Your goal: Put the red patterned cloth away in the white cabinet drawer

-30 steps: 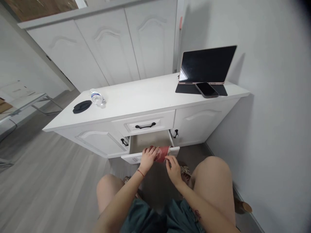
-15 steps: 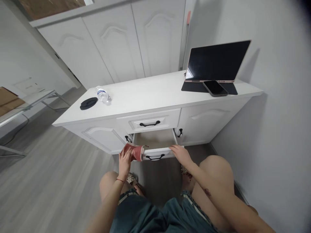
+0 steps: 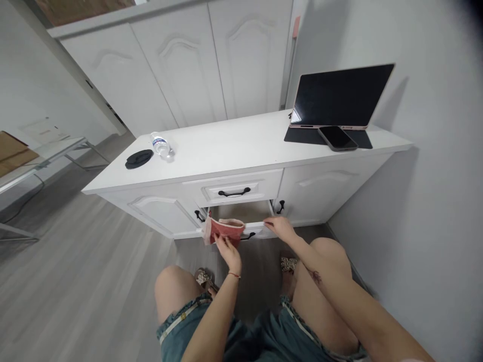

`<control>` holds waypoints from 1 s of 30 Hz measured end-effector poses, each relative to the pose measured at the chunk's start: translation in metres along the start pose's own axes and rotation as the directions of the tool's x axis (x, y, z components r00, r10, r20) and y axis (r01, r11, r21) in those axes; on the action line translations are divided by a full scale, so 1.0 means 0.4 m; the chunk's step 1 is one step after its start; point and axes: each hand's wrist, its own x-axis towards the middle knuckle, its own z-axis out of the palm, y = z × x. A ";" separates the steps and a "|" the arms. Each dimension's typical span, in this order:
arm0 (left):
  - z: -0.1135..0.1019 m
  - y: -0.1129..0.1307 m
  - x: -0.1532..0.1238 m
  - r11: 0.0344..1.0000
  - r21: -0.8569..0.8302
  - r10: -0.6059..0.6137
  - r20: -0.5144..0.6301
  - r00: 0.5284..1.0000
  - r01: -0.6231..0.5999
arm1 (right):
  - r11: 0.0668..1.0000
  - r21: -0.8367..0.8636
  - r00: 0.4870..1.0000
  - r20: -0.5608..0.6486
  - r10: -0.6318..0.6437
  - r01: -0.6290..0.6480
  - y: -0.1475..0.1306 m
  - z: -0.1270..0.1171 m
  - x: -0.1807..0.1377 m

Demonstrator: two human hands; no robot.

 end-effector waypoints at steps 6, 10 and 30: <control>0.106 0.061 -0.080 0.996 0.085 0.001 0.050 0.999 -0.005 | 0.998 -0.048 0.997 0.064 0.041 -0.038 -0.015 -0.026 0.008; 0.143 0.087 -0.129 0.993 0.108 0.021 0.150 0.988 -0.038 | 0.996 -0.068 0.995 0.076 0.069 -0.063 -0.022 -0.032 0.010; 0.315 0.083 -0.196 0.703 -0.377 -0.494 0.350 0.796 0.603 | 0.984 -0.120 0.985 0.093 0.143 -0.132 -0.046 -0.056 0.009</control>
